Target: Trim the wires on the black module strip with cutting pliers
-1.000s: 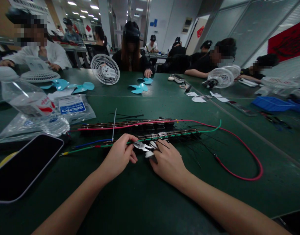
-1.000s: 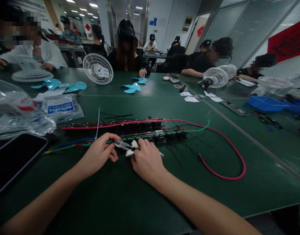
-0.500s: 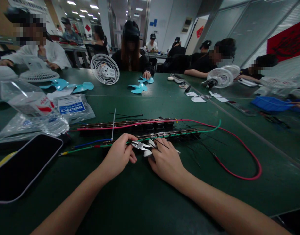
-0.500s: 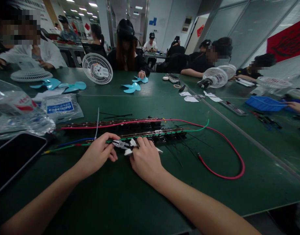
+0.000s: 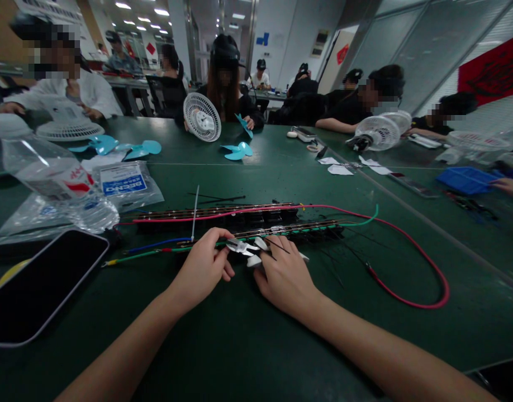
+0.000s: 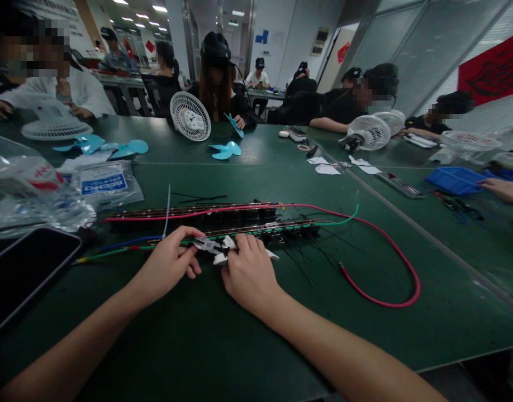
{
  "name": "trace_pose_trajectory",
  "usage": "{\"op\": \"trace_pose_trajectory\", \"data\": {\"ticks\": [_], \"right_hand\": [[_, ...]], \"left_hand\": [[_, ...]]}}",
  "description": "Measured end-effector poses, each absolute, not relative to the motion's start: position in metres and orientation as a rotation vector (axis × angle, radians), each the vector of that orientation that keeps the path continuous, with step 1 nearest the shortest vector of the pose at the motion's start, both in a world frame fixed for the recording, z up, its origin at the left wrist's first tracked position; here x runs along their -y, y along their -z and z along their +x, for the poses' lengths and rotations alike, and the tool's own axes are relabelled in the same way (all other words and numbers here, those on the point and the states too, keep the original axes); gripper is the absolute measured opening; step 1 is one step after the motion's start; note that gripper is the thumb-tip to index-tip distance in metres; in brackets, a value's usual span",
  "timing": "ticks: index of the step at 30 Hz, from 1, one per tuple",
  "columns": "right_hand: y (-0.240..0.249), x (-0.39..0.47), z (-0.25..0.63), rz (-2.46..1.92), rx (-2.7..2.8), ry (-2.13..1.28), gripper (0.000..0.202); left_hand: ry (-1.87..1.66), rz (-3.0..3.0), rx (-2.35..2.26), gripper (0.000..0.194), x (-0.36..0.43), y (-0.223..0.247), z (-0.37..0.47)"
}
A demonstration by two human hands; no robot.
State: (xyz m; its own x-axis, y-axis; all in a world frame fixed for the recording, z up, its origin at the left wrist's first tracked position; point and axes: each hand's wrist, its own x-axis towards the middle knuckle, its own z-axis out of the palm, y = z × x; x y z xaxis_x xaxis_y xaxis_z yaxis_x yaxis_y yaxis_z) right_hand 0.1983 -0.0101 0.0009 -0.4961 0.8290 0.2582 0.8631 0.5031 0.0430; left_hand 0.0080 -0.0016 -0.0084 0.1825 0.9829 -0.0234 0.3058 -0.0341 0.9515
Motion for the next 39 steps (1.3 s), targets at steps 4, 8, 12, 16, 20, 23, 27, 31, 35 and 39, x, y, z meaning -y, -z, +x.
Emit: {"op": "trace_pose_trajectory", "data": {"ticks": [4, 8, 12, 16, 20, 23, 27, 31, 35, 39], "right_hand": [[-0.003, 0.011, 0.202, -1.476, 2.481, 0.18, 0.017], [-0.007, 0.012, 0.205, -1.493, 2.474, 0.021, 0.016], [-0.012, 0.014, 0.205, -1.48, 2.497, -0.103, 0.015], [-0.012, 0.016, 0.206, -1.445, 2.533, -0.093, 0.014], [-0.009, 0.015, 0.208, -1.391, 2.558, -0.059, 0.014], [-0.007, 0.013, 0.209, -1.365, 2.571, -0.043, 0.014], [-0.005, 0.013, 0.208, -1.352, 2.575, -0.003, 0.016], [-0.003, 0.013, 0.207, -1.345, 2.575, 0.04, 0.016], [-0.001, 0.012, 0.205, -1.353, 2.567, 0.077, 0.017], [0.003, 0.01, 0.204, -1.345, 2.562, 0.101, 0.018]], "left_hand": [[-0.875, 1.638, -1.454, 0.022, 0.006, 0.002, 0.007], [-0.991, 2.044, -1.607, 0.017, 0.008, -0.003, 0.006], [-1.04, 2.421, -1.678, 0.012, 0.005, -0.003, 0.002], [-1.076, 2.571, -1.594, 0.009, -0.002, 0.004, -0.006], [-1.161, 2.498, -1.576, 0.007, -0.006, 0.009, -0.008], [-1.192, 2.453, -1.589, 0.007, -0.007, 0.01, -0.008], [-1.203, 2.425, -1.608, 0.007, -0.007, 0.01, -0.008], [-1.188, 2.416, -1.626, 0.008, -0.007, 0.01, -0.008], [-1.167, 2.415, -1.636, 0.008, -0.007, 0.01, -0.008], [-1.152, 2.424, -1.634, 0.008, -0.007, 0.011, -0.007]]}}
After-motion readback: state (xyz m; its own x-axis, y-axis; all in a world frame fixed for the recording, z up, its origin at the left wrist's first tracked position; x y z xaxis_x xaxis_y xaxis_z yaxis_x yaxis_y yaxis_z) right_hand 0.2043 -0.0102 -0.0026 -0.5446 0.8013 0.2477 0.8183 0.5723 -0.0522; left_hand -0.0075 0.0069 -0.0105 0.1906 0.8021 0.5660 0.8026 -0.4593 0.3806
